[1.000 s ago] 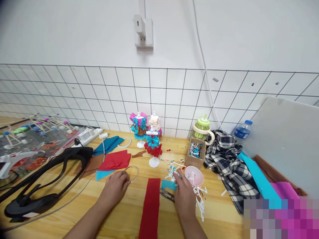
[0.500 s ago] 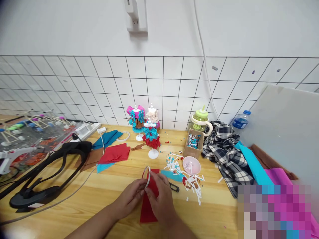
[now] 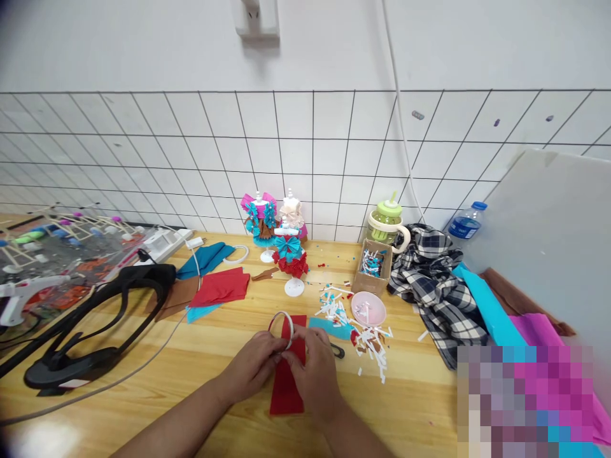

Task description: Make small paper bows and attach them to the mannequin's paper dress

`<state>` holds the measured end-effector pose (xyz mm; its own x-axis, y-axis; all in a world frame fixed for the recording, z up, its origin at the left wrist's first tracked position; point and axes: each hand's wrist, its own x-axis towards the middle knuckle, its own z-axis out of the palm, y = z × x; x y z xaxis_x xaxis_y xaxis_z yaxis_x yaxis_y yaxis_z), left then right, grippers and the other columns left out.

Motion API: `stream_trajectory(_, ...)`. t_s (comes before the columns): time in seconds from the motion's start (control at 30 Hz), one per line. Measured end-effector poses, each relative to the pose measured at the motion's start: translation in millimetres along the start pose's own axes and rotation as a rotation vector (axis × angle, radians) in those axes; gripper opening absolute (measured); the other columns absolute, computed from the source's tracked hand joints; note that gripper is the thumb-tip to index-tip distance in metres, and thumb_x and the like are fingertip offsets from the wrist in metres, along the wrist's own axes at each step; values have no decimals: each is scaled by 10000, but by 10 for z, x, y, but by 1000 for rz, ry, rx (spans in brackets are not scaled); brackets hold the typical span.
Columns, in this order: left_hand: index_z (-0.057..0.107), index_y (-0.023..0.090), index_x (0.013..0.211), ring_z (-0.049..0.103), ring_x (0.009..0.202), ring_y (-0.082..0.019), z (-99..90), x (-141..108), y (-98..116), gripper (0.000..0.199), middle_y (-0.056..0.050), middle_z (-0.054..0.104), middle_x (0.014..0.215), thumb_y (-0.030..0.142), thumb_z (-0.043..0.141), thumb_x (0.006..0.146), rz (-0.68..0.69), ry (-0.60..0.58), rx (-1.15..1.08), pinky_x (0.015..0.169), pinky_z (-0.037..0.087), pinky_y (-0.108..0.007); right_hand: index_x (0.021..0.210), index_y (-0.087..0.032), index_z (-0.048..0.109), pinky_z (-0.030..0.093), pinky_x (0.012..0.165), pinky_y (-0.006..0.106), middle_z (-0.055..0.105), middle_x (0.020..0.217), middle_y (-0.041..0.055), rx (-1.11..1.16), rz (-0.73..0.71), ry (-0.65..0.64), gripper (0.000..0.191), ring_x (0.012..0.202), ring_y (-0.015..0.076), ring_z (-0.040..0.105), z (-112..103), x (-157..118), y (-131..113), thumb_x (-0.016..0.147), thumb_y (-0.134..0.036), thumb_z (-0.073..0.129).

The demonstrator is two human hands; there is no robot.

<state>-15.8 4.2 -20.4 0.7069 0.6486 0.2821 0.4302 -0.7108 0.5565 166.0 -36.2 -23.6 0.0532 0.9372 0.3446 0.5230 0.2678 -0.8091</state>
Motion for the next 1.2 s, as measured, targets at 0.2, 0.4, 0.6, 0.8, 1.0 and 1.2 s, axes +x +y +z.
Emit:
stream_trajectory(0.2, 518, 200, 1133, 534, 861, -182, -6, 13, -15, 240, -66, 621, 937, 179, 392, 930, 6, 19, -26, 790, 403, -315, 1079, -226, 553, 470, 741, 342, 621, 1006, 57, 30, 16, 27, 271, 879, 214, 563, 10, -12, 19, 816, -221, 621)
stream_trajectory(0.4, 523, 202, 1136, 549, 886, -178, -11, 2, -14, 236, -63, 636, 977, 213, 402, 933, -38, -13, -51, 812, 413, -301, 997, -235, 599, 455, 780, 352, 652, 975, 39, -17, -28, 4, 168, 895, 215, 554, -14, 7, 6, 831, -224, 616)
stream_trajectory(0.6, 556, 200, 1041, 581, 901, -172, 17, 46, -38, 196, -51, 656, 971, 254, 396, 941, -161, -19, -94, 804, 427, -276, 994, -237, 621, 460, 756, 332, 666, 928, 30, -60, -85, -42, 146, 875, 207, 563, -8, 40, 54, 857, -232, 574)
stream_trajectory(0.8, 557, 199, 942, 588, 811, -165, 12, 86, 3, 151, -29, 656, 875, 246, 414, 926, -182, -26, -85, 728, 427, -262, 1055, -225, 601, 490, 738, 341, 650, 949, 57, -97, -87, -23, 213, 875, 216, 586, -1, 33, 91, 849, -276, 579)
stream_trajectory(1.0, 547, 204, 888, 579, 761, -156, 4, 97, 83, 160, -17, 648, 832, 243, 400, 935, -174, -49, -74, 680, 416, -250, 1109, -235, 581, 495, 779, 365, 657, 992, 61, -121, -154, -49, 267, 907, 224, 583, -38, 14, 101, 843, -214, 557)
stream_trajectory(1.2, 551, 207, 1030, 584, 853, -177, -9, 92, 148, 207, -55, 656, 941, 237, 361, 953, -86, -35, -48, 759, 431, -281, 1132, -222, 561, 490, 766, 370, 648, 972, 62, -151, -196, -34, 302, 880, 223, 569, -77, 41, 167, 830, -208, 557)
